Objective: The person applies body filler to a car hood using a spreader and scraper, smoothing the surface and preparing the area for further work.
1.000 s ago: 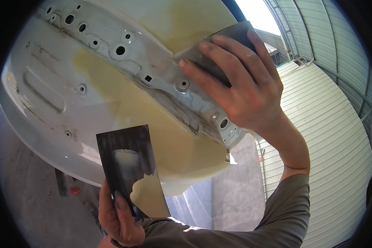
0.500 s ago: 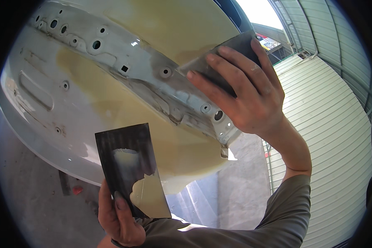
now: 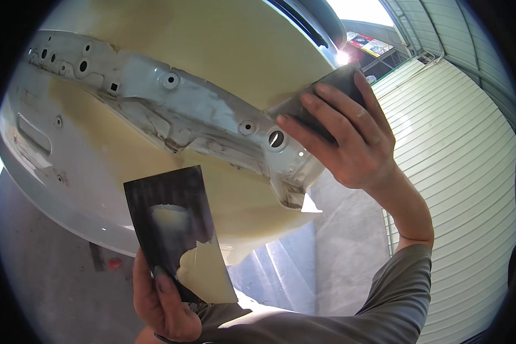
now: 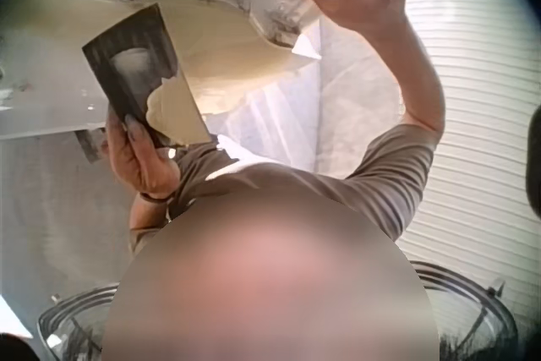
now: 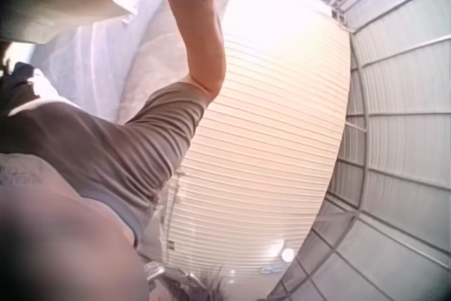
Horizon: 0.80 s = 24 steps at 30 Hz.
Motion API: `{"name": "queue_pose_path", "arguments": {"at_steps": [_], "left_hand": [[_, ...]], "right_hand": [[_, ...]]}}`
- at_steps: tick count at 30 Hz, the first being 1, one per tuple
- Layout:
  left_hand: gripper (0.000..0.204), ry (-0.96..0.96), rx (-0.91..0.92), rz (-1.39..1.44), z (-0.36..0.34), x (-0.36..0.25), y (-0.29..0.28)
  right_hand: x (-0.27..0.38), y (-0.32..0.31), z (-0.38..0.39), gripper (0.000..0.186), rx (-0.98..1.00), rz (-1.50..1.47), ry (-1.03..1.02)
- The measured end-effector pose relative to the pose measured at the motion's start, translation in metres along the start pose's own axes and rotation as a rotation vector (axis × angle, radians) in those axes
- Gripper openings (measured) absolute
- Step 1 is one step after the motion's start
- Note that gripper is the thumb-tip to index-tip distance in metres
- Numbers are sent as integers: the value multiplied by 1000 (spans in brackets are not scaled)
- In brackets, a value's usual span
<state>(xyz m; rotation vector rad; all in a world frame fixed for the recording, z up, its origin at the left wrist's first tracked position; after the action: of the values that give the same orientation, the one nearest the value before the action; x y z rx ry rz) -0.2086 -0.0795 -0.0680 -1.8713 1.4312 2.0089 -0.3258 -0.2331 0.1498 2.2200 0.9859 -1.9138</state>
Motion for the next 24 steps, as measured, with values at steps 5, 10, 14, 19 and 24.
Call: {"name": "queue_pose_path", "arguments": {"at_steps": [5, 10, 14, 19, 24], "left_hand": [[54, 13, -24, 19, 14, 2, 24], [52, -17, -36, 109, 27, 11, 44], [49, -117, 0, 140, 29, 14, 54], [48, -250, 115, 290, 27, 6, 87], [50, -212, -11, 562, 3, -20, 57]], "right_hand": [[-8, -12, 42, 28, 0, -1, 16], [-14, -22, 82, 28, 28, 19, 44], [-18, -47, 89, 31, 65, -75, 158], [26, -103, 50, 34, -190, -614, 241], [50, -79, -7, 40, -259, -835, 255]]}}
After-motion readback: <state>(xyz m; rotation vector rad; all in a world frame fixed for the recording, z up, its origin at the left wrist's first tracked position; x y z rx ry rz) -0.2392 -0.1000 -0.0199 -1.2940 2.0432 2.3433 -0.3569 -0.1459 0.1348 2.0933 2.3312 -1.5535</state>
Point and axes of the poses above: each hand's wrist, its own z-axis away from the middle knuckle, its own y-axis out of the palm, x = y × z, the point moved 8 cm from there along -z, towards the middle knuckle, and after that the axes turned 10 degrees about -x, right-handed, at the moved point
